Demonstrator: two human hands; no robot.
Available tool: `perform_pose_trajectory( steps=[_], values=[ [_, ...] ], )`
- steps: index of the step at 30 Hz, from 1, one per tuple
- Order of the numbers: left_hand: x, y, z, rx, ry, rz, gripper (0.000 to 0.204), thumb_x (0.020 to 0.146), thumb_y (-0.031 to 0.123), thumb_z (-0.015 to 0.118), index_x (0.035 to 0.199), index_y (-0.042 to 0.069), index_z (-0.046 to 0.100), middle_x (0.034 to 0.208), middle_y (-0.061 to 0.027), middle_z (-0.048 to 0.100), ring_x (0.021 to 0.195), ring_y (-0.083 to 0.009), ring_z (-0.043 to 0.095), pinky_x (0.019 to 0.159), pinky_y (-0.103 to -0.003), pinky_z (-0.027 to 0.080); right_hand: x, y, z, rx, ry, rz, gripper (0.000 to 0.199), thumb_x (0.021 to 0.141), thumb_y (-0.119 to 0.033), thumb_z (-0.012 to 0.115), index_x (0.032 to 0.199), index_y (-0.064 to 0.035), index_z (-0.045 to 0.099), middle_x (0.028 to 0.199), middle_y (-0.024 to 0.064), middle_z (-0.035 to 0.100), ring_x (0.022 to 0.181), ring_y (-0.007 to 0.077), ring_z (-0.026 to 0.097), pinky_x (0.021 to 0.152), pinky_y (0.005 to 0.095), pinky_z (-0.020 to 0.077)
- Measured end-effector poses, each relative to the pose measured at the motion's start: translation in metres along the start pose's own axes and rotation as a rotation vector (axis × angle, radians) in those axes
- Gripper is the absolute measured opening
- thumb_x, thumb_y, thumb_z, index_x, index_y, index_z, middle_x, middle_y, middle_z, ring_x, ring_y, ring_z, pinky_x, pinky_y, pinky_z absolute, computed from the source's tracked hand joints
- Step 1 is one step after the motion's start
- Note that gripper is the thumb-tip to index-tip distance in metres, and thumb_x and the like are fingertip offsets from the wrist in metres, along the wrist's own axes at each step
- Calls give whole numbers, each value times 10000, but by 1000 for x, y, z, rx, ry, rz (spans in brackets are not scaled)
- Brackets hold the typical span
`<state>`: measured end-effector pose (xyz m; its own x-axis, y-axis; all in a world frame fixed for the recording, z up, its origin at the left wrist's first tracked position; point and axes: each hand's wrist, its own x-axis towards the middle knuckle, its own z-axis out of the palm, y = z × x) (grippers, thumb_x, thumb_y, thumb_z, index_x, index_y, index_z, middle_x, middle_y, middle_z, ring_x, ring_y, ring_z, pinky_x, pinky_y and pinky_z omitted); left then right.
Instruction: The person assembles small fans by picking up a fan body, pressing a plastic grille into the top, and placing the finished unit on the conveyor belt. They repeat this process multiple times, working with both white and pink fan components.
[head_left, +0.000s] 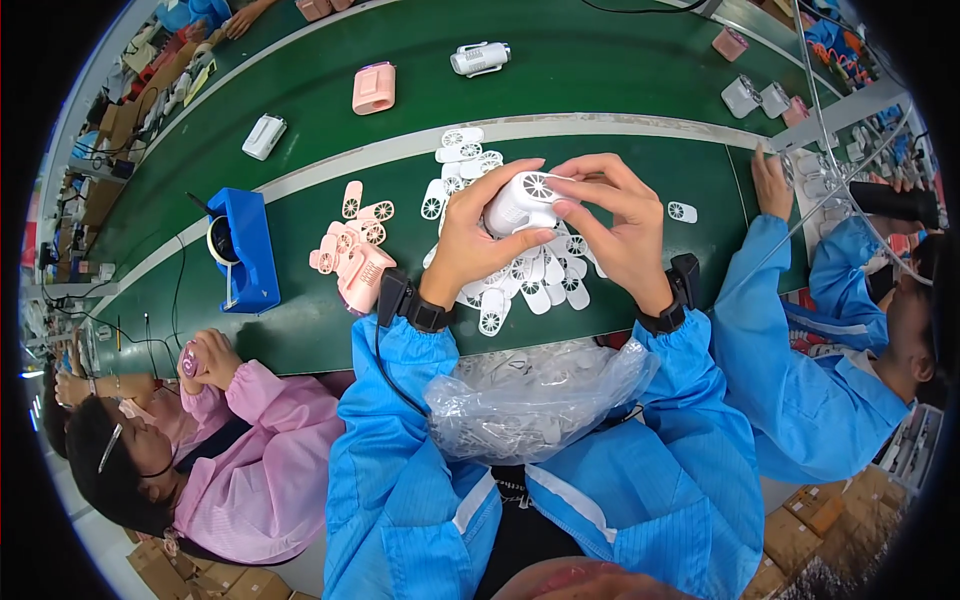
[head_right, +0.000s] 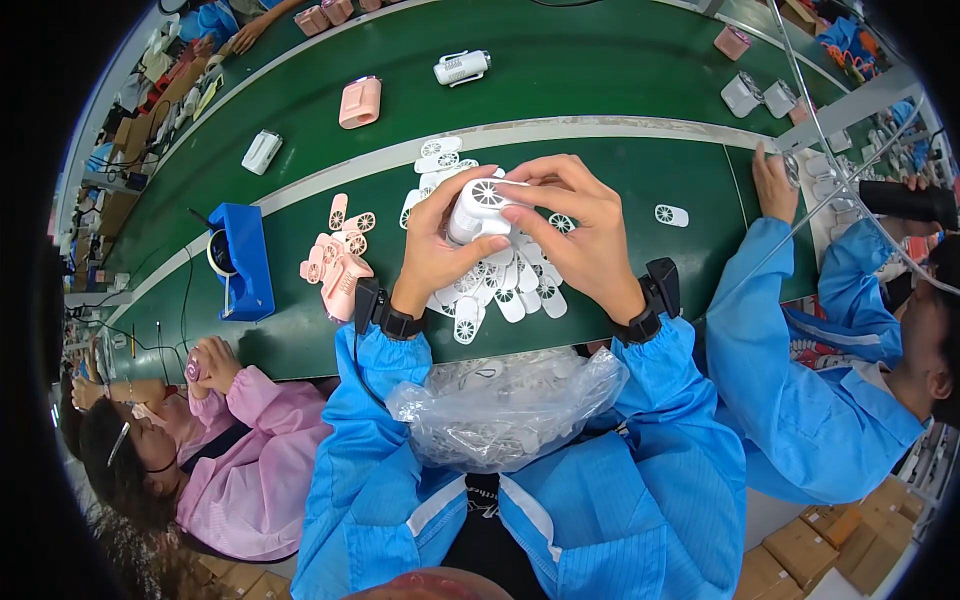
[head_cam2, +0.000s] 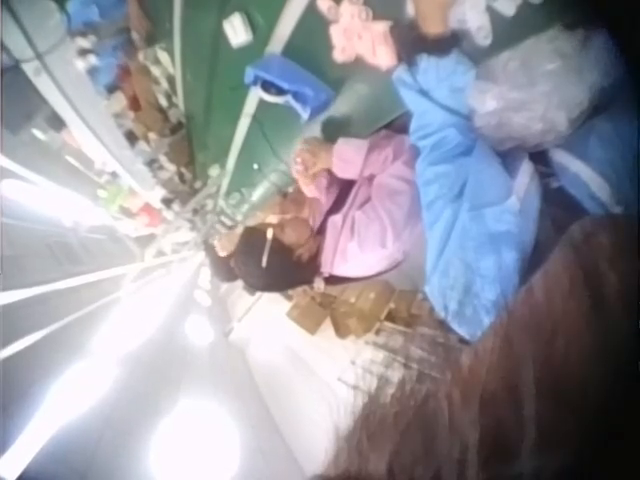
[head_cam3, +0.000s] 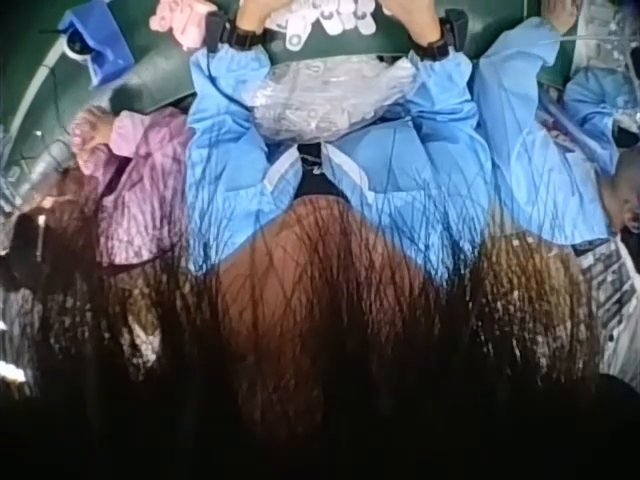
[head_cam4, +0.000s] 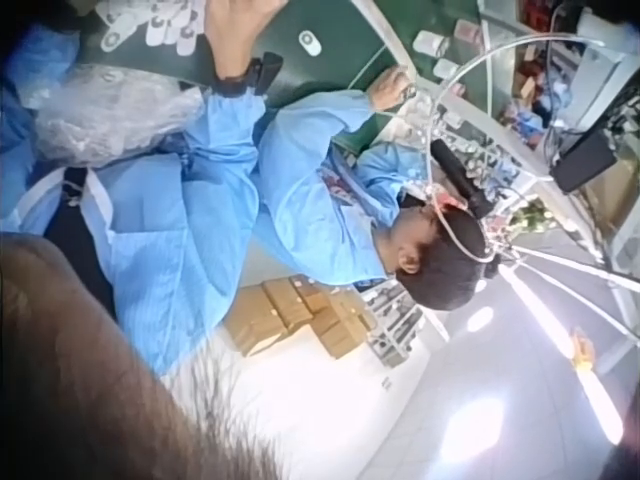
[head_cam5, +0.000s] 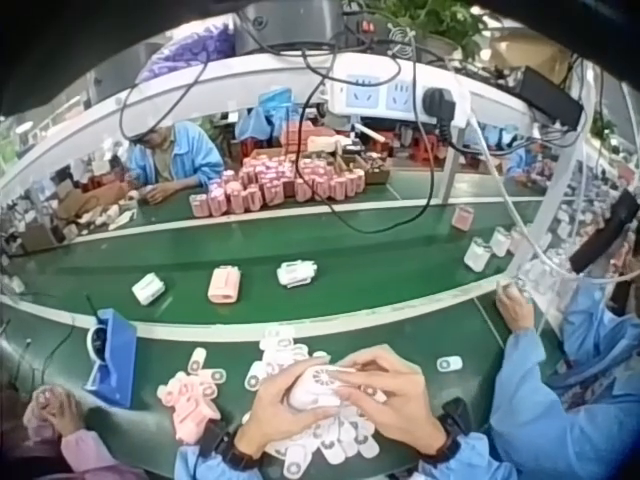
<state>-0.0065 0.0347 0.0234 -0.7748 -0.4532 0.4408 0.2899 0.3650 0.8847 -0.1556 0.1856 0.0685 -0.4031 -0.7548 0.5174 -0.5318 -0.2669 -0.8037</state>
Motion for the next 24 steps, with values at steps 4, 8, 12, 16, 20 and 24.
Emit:
perform_pose_trajectory(
  steps=[4,8,12,16,20,24],
  values=[
    [0,1,-1,17,-29,-15,787,763,156,959,1454,26,605,1278,-121,707,1149,-210,693,995,-350,554,1,1,1,14,-3,-3,264,859,68,784,1106,-14,829,1141,132,729,1038,216,715,890,314,582],
    [-3,-5,6,0,79,67,696,791,193,949,1392,52,627,1116,-101,755,987,-200,734,858,-324,586,6,6,-8,-18,-157,23,422,836,15,826,1255,-17,776,1206,141,713,1097,255,707,946,348,580],
    [-5,-5,5,-166,149,-27,610,855,158,898,1360,47,574,1169,-119,724,1022,-211,722,866,-342,586,-2,-9,10,-72,-119,-55,694,761,-66,911,1406,-12,661,1295,161,679,1186,312,673,1003,397,558],
    [-1,1,10,-276,156,-182,506,917,127,817,1319,33,525,1204,-167,686,1063,-223,699,921,-381,569,-19,10,31,-233,-23,-79,915,658,-141,981,1464,-21,562,1363,177,641,1258,355,631,1046,429,532],
    [-1,-10,12,-259,258,70,435,977,242,708,1283,14,500,1170,-220,672,1072,-246,667,968,-407,529,-16,9,35,-218,-19,-104,907,604,-156,1001,1400,-32,585,1325,181,642,1221,353,638,1015,427,539],
    [-7,-13,8,-331,351,226,467,1011,396,599,1240,5,485,1117,-248,676,1054,-268,638,987,-406,494,-17,6,45,-179,-61,-104,927,584,-166,1006,1397,-29,584,1285,169,642,1160,340,649,977,427,546]
  ],
)
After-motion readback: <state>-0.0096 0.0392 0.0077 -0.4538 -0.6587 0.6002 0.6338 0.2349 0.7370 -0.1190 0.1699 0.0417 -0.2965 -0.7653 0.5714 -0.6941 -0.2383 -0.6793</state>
